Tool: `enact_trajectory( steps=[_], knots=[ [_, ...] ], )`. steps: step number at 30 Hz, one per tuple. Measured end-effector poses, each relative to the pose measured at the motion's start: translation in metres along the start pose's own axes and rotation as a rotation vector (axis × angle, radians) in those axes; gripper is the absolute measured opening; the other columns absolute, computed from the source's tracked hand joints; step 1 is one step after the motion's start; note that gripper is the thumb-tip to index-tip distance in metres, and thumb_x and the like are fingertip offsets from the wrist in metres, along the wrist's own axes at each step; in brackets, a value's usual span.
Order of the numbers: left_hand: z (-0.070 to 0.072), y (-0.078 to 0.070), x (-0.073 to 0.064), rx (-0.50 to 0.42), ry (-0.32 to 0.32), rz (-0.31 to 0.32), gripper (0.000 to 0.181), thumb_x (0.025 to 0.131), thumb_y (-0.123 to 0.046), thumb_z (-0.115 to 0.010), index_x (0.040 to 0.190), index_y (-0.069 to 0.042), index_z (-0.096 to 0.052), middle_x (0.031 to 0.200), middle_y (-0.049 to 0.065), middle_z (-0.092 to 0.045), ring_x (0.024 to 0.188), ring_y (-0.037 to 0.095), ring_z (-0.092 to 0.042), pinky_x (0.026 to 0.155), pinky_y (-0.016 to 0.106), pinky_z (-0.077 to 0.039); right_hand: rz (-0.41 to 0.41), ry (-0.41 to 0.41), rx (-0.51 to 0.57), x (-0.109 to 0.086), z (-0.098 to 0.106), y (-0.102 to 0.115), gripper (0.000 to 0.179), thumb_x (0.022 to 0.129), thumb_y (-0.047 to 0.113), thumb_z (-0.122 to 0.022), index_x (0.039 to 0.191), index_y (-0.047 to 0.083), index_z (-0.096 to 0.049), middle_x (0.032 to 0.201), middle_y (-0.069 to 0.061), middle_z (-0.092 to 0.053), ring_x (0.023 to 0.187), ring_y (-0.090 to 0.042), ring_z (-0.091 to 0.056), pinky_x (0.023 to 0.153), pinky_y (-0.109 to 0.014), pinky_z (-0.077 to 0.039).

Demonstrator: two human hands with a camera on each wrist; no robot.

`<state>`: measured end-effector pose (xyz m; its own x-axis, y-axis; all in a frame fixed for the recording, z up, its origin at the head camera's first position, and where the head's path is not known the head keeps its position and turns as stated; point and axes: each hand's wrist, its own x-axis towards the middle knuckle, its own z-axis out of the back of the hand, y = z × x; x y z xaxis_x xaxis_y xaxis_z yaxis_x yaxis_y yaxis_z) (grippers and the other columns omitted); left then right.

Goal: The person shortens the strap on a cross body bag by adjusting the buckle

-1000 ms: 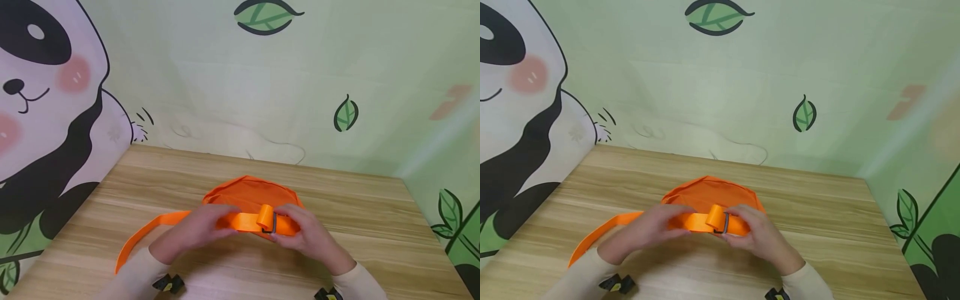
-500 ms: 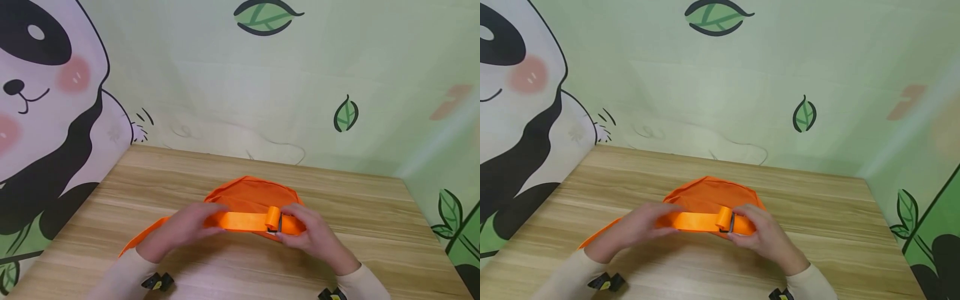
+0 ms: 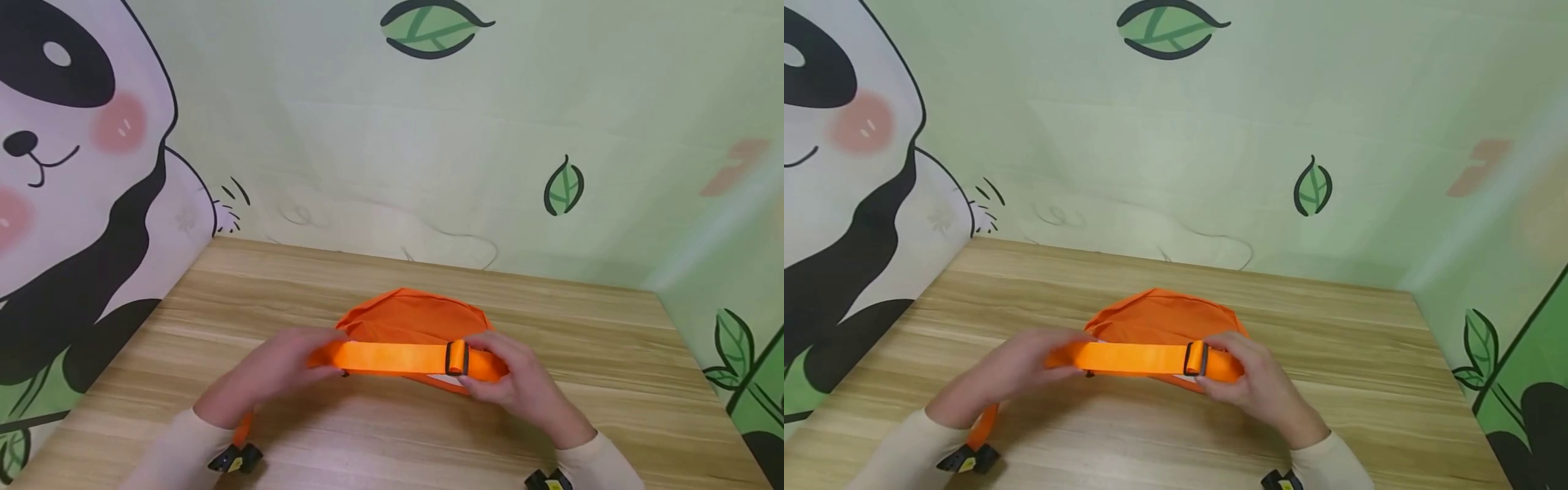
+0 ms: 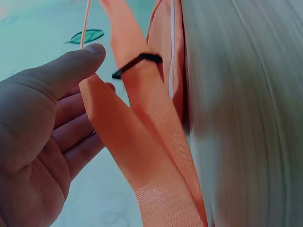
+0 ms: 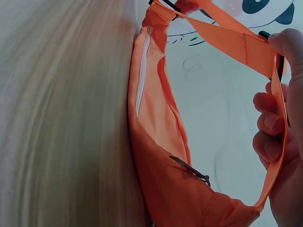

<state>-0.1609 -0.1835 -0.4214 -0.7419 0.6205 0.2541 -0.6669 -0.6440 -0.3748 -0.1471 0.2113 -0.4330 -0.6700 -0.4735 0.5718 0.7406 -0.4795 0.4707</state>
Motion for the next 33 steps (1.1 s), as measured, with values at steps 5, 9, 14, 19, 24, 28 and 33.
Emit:
enact_trajectory(
  steps=[5, 9, 14, 19, 24, 28, 33],
  knots=[
    [0.005, 0.008, -0.008, -0.021, 0.007, 0.028, 0.041, 0.093, -0.019, -0.087, 0.131, -0.013, -0.075, 0.122, -0.001, -0.080, 0.106, 0.016, -0.075, 0.097, 0.044, -0.063, -0.039, 0.005, 0.027, -0.002, 0.003, 0.000, 0.052, 0.073, 0.005, -0.095, 0.120, 0.008, -0.074, 0.112, -0.004, -0.077, 0.093, -0.011, -0.068, 0.084, -0.015, -0.055],
    [0.007, 0.012, -0.010, -0.039, 0.033, 0.055, 0.043, 0.094, -0.019, -0.085, 0.135, -0.013, -0.074, 0.127, 0.000, -0.079, 0.112, 0.019, -0.075, 0.101, 0.046, -0.062, -0.061, 0.007, 0.043, -0.002, 0.004, 0.000, 0.052, 0.074, 0.005, -0.095, 0.121, 0.010, -0.073, 0.111, -0.004, -0.077, 0.091, -0.009, -0.066, 0.078, -0.021, -0.057],
    [0.005, 0.008, -0.006, -0.066, 0.068, 0.038, 0.044, 0.096, -0.023, -0.084, 0.136, -0.013, -0.072, 0.130, 0.000, -0.077, 0.117, 0.021, -0.074, 0.104, 0.048, -0.060, -0.029, -0.013, 0.047, -0.002, 0.002, -0.001, 0.051, 0.072, 0.006, -0.095, 0.119, 0.009, -0.073, 0.108, -0.005, -0.076, 0.088, -0.008, -0.064, 0.073, -0.021, -0.055],
    [0.002, -0.008, 0.007, -0.133, 0.101, 0.002, 0.045, 0.098, -0.031, -0.082, 0.138, -0.014, -0.070, 0.133, -0.001, -0.076, 0.117, 0.021, -0.072, 0.105, 0.047, -0.059, -0.013, -0.015, 0.037, 0.001, 0.000, 0.001, 0.052, 0.071, 0.008, -0.095, 0.118, 0.009, -0.072, 0.106, -0.004, -0.076, 0.086, -0.008, -0.063, 0.071, -0.021, -0.055],
    [-0.008, -0.030, 0.026, -0.139, 0.103, -0.032, 0.043, 0.100, -0.036, -0.079, 0.136, -0.013, -0.071, 0.130, -0.002, -0.076, 0.113, 0.017, -0.071, 0.102, 0.042, -0.060, 0.000, -0.013, 0.039, 0.003, -0.001, 0.001, 0.049, 0.075, 0.011, -0.094, 0.119, 0.010, -0.072, 0.106, -0.004, -0.075, 0.086, -0.008, -0.063, 0.072, -0.022, -0.055],
    [-0.022, -0.045, 0.041, -0.120, 0.061, -0.054, 0.045, 0.101, -0.038, -0.078, 0.134, -0.009, -0.070, 0.129, 0.003, -0.076, 0.116, 0.020, -0.072, 0.104, 0.043, -0.060, 0.023, -0.018, 0.030, 0.003, -0.002, 0.001, 0.047, 0.078, 0.014, -0.094, 0.119, 0.010, -0.071, 0.106, -0.004, -0.075, 0.087, -0.010, -0.063, 0.073, -0.023, -0.056],
    [-0.038, -0.062, 0.056, -0.205, 0.020, -0.006, 0.054, 0.097, -0.039, -0.083, 0.139, -0.009, -0.067, 0.134, 0.004, -0.074, 0.124, 0.021, -0.071, 0.109, 0.044, -0.057, 0.008, 0.009, 0.028, 0.006, -0.004, 0.006, 0.049, 0.080, 0.015, -0.094, 0.122, 0.010, -0.069, 0.111, -0.003, -0.075, 0.090, -0.011, -0.064, 0.076, -0.026, -0.058]
  ],
)
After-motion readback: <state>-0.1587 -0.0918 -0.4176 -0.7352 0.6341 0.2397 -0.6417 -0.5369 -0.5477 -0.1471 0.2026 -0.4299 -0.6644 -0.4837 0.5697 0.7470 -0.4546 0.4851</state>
